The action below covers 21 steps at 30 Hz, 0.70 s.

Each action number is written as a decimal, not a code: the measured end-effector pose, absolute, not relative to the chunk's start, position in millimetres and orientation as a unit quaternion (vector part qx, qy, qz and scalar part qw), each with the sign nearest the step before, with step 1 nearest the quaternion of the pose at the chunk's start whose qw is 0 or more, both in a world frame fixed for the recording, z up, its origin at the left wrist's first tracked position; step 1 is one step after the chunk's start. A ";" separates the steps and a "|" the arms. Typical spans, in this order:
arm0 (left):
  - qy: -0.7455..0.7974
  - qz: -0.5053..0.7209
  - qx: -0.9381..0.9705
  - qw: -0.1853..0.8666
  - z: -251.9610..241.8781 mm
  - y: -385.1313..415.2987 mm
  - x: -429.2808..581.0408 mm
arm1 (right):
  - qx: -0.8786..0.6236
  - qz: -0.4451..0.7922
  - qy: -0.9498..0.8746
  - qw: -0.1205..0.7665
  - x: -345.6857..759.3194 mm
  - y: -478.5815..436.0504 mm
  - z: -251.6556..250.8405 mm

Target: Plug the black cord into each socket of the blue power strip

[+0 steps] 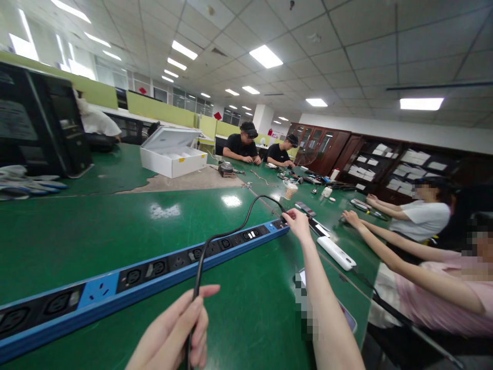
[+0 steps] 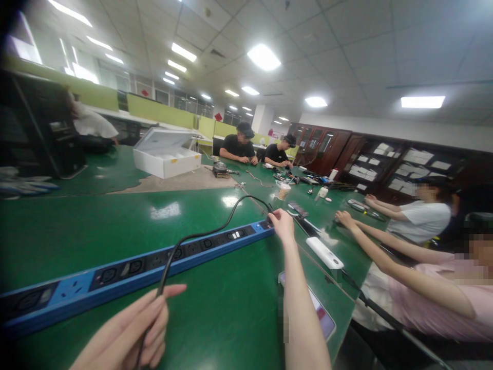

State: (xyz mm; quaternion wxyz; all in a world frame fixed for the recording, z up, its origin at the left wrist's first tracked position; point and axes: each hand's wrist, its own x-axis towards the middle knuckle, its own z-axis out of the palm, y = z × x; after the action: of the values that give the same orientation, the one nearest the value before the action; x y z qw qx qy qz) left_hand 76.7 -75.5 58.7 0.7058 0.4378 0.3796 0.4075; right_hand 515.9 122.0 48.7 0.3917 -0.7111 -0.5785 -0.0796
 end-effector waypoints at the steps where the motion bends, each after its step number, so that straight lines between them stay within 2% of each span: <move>1: 0.395 0.410 0.472 0.673 56.6 -66.2 70.3 | -0.713 -0.079 -0.583 0.380 513.6 123.0 46.1; 7: 0.470 0.310 0.722 0.403 20.6 -39.9 41.5 | -0.747 -0.120 -0.581 0.302 501.9 124.4 39.7; 14: 0.438 0.297 0.848 0.036 -5.6 -15.5 13.2 | -0.772 -0.109 -0.553 0.293 499.3 128.0 40.4; 17: 0.433 0.300 0.849 -0.040 -12.8 -4.3 4.2 | -0.779 -0.108 -0.542 0.295 499.0 128.9 39.7; 21: 0.435 0.307 0.845 -0.053 -14.5 4.8 10.5 | -0.783 -0.102 -0.533 0.306 501.2 130.7 37.6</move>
State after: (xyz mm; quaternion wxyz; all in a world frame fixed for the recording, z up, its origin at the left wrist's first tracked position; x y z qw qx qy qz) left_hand 10.5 4.8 -14.5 -0.0526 0.8447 0.4351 0.3073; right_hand 501.2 130.7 37.6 0.3061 -0.7826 -0.5325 -0.1017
